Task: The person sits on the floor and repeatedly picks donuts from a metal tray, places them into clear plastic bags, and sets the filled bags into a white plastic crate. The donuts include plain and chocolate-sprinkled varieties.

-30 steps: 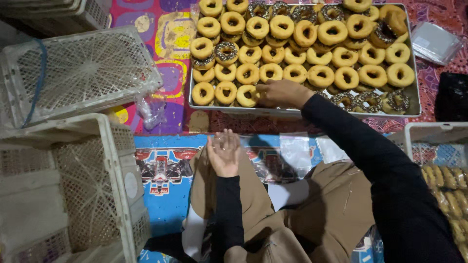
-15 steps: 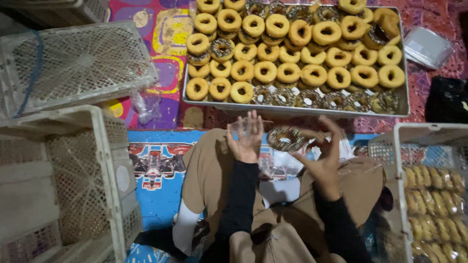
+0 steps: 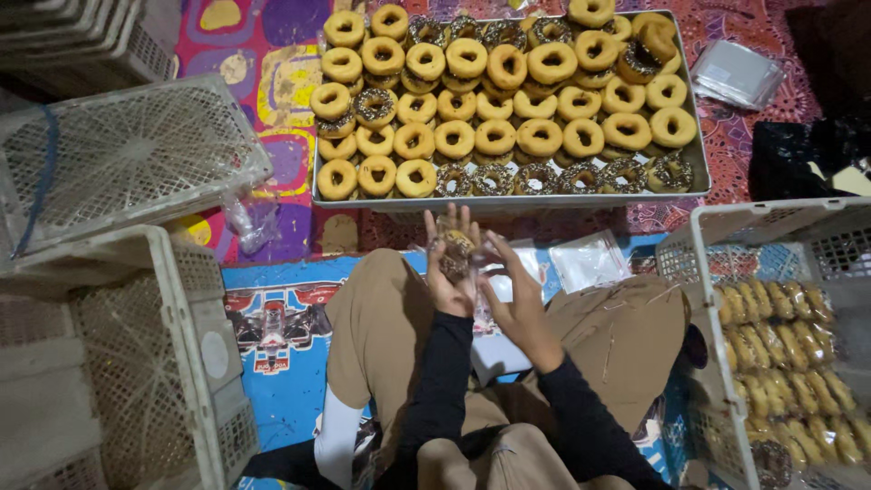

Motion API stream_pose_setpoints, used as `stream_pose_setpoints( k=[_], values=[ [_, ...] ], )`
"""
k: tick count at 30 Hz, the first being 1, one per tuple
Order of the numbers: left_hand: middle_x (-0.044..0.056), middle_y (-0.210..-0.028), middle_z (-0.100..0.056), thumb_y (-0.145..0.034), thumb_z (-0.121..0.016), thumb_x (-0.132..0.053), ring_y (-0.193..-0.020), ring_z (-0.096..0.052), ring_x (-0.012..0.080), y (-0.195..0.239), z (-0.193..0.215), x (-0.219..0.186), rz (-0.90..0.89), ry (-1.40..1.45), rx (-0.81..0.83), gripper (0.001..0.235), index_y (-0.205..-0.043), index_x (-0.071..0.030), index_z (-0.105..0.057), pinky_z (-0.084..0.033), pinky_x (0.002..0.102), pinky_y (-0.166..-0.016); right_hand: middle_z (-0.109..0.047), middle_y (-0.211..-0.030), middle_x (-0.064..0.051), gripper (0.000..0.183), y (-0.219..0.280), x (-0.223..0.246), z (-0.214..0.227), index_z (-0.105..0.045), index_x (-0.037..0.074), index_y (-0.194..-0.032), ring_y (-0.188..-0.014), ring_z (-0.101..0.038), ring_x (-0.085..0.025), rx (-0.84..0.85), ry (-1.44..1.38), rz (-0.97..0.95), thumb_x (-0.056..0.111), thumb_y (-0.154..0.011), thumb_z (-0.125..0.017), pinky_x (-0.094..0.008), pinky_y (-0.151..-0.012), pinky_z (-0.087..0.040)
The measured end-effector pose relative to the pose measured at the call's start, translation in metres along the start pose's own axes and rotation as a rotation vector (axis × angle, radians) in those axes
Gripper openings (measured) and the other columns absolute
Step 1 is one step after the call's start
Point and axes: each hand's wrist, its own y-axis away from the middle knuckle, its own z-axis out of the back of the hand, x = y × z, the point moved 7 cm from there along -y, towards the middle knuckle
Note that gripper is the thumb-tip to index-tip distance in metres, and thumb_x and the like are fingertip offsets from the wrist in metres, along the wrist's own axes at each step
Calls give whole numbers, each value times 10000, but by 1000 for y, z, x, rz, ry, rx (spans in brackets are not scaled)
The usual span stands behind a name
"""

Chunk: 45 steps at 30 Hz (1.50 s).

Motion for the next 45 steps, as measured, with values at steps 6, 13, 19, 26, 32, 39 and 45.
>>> stream_pose_setpoints(
  k=[6,13,19,26,32,39,45],
  values=[
    [133,-1575,-480,-1041,-471,-349,-1444,-448,324,50,42,21,174,-115,-195,610,-1610,-178,-329,-444,454,-1122,-744,-1171,-137,580,-7,22,25,-515,74,-1446,-1060,-755,-222,-139,29,5,2,-928,-768,-329,-911,-610],
    [95,-1222,-690,-1102,-360,-507,-1217,-648,228,12,-33,-22,-11,-1360,472,549,-1279,-72,-645,-209,513,-1281,-799,-1034,-69,720,-29,26,28,-492,161,-1511,-900,-795,-158,740,13,-170,27,-855,-759,-336,-808,-596],
    [-4,-740,-684,-802,-833,-291,-814,-667,185,25,-156,-43,-385,-1889,849,168,-820,-148,-746,-354,494,-1090,-715,-1242,-101,589,-32,27,83,-495,82,-1483,-1023,-749,-179,336,-186,-92,78,-931,-702,-325,-888,-587],
    [121,-948,-696,-847,-740,-27,-841,-682,272,56,-205,-55,-560,-1840,1088,278,-1116,25,-694,-527,381,-742,-740,-805,-39,166,-31,37,67,-775,91,-1075,-705,-561,-150,335,-27,89,133,-915,-763,-324,-682,-433],
    [120,-891,-705,-861,-760,-22,-804,-688,294,56,-192,-63,-456,-1901,834,189,-1002,-6,-636,-547,404,-724,-597,-756,-47,221,-53,72,61,-793,121,-944,-724,-491,-228,337,203,268,219,-760,-865,-348,-643,-390],
    [104,-885,-727,-853,-768,-40,-817,-711,258,51,-193,-66,-433,-1931,693,297,-1139,-34,-687,-561,373,-732,-566,-1118,-57,222,11,5,24,-636,108,-1090,-1033,-515,-275,282,809,585,175,-891,-709,-448,-959,-399],
    [108,-1027,-679,-836,-720,-99,-847,-700,254,34,-197,-108,-499,-1973,707,147,-977,-74,-685,-539,385,-743,-671,-1048,-58,353,11,-121,52,-691,106,-1163,-1035,-635,-236,491,1326,369,251,-843,-651,-346,-877,-497]
  ],
)
